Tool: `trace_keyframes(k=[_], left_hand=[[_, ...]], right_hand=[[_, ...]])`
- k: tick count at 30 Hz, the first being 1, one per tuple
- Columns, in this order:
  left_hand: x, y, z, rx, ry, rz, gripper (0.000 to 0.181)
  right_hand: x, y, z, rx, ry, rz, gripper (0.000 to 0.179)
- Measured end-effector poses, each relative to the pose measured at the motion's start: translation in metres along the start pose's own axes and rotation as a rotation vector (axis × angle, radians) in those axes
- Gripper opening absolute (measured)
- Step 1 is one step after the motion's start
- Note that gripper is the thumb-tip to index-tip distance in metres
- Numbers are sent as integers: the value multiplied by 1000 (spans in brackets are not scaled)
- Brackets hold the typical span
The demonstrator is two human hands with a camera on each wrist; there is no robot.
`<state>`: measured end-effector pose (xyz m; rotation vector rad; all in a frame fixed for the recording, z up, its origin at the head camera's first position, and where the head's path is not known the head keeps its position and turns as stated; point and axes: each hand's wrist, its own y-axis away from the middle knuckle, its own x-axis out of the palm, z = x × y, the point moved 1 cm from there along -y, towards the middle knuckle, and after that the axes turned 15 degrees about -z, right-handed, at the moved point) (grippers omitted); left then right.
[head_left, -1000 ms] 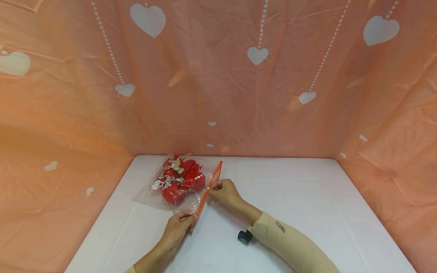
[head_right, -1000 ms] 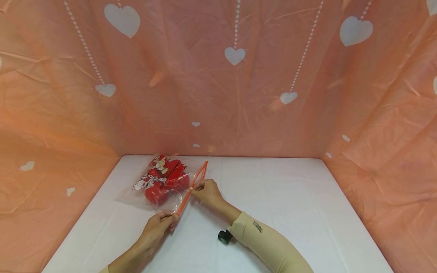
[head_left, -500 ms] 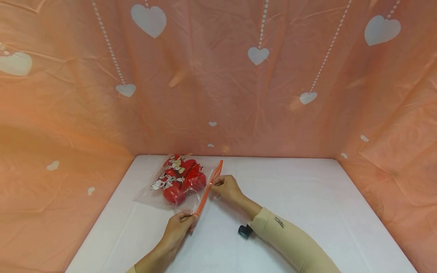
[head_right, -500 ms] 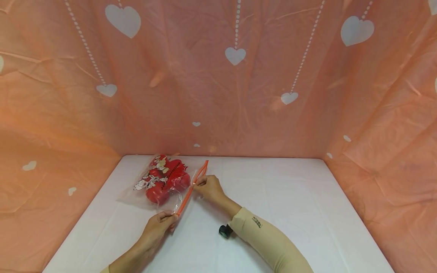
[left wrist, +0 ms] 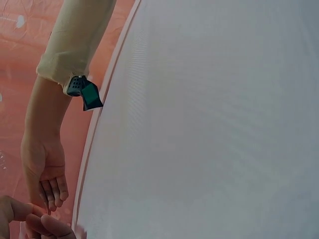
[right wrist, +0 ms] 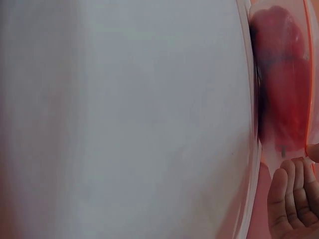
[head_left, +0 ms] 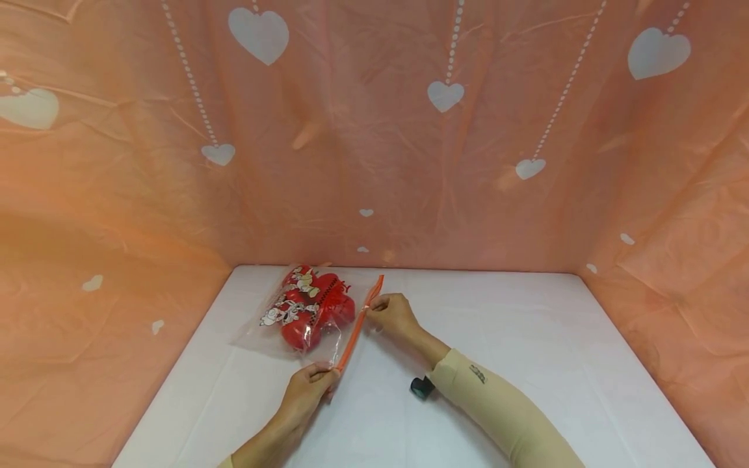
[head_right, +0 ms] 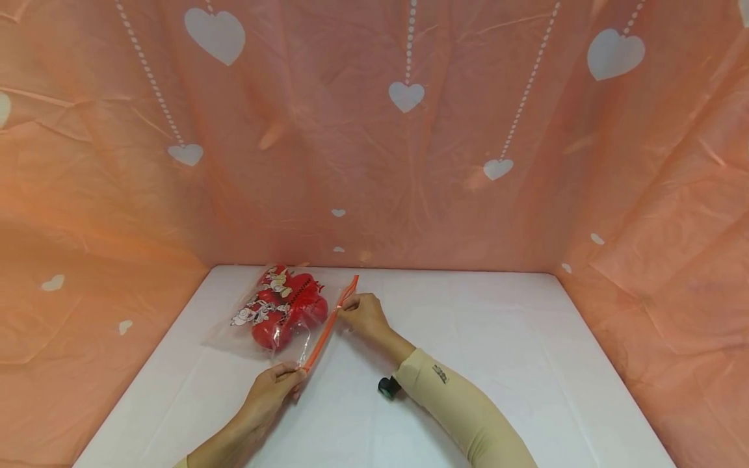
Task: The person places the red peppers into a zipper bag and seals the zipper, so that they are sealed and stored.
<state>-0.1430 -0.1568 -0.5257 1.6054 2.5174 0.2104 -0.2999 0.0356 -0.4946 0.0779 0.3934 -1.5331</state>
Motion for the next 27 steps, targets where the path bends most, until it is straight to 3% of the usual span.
trace_keyframes(k=[27], left_hand=[[-3, 2, -2, 0, 28, 17, 8]], right_hand=[[-9, -34, -1, -24, 61, -80, 6]])
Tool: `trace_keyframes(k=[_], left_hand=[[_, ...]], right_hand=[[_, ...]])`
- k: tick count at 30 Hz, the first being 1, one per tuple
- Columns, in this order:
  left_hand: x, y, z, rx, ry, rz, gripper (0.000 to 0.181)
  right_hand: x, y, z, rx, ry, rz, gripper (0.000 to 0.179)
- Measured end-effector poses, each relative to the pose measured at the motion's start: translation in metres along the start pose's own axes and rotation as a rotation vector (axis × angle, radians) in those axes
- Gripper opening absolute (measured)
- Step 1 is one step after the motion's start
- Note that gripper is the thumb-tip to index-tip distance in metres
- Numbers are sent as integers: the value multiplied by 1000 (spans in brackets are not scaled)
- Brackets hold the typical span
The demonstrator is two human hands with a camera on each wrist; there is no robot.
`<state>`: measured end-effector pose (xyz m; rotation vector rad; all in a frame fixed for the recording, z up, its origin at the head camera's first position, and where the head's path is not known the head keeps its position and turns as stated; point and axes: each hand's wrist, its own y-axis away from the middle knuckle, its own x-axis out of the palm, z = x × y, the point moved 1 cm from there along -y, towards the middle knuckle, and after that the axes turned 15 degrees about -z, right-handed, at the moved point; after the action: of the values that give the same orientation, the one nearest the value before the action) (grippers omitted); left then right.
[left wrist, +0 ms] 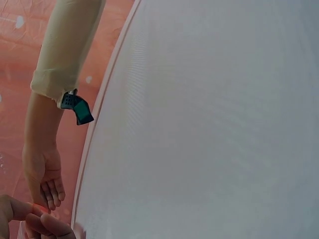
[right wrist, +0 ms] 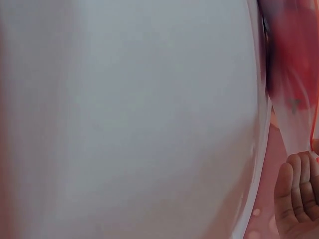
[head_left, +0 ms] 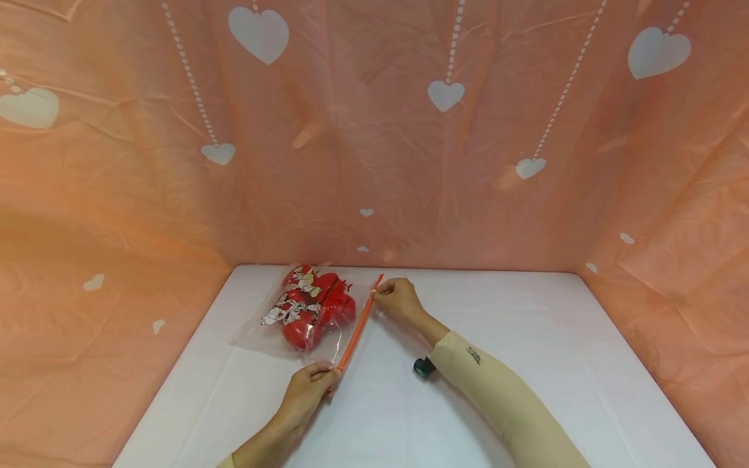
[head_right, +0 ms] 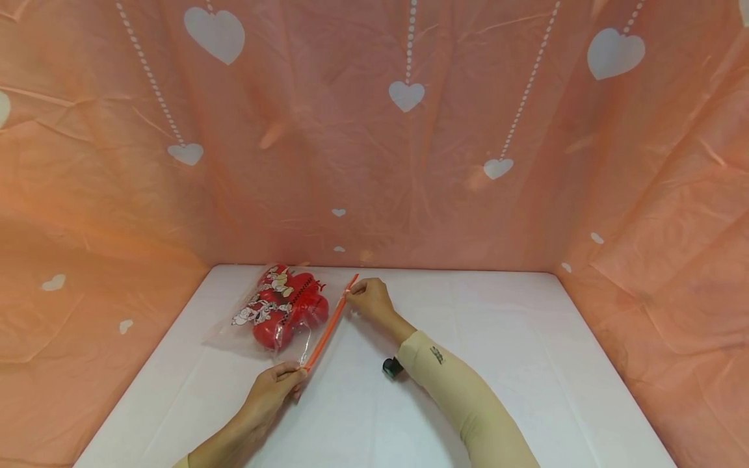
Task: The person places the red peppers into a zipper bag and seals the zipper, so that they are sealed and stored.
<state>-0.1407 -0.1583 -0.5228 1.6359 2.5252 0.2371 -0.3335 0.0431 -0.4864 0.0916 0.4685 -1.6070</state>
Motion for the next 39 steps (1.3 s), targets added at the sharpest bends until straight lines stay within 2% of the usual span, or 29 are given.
trace_keyframes(k=[17, 24, 29, 31, 35, 39], left_hand=[[-2, 1, 0, -13, -5, 10, 11], [-2, 1, 0, -11, -9, 18, 9], [-3, 2, -1, 11, -20, 30, 12], [-5, 2, -2, 1, -19, 31, 14], [-8, 2, -2, -16, -5, 66, 17], [-14, -1, -4, -24, -14, 163, 23]], right_hand=[[-3, -24, 2, -9, 141, -82, 8], [-3, -31, -3, 11, 119, -111, 8], [-1, -30, -5, -48, 87, -122, 10], [0, -29, -6, -63, 86, -124, 11], [-1, -26, -7, -55, 110, -126, 12], [-8, -21, -10, -29, 133, -113, 13]])
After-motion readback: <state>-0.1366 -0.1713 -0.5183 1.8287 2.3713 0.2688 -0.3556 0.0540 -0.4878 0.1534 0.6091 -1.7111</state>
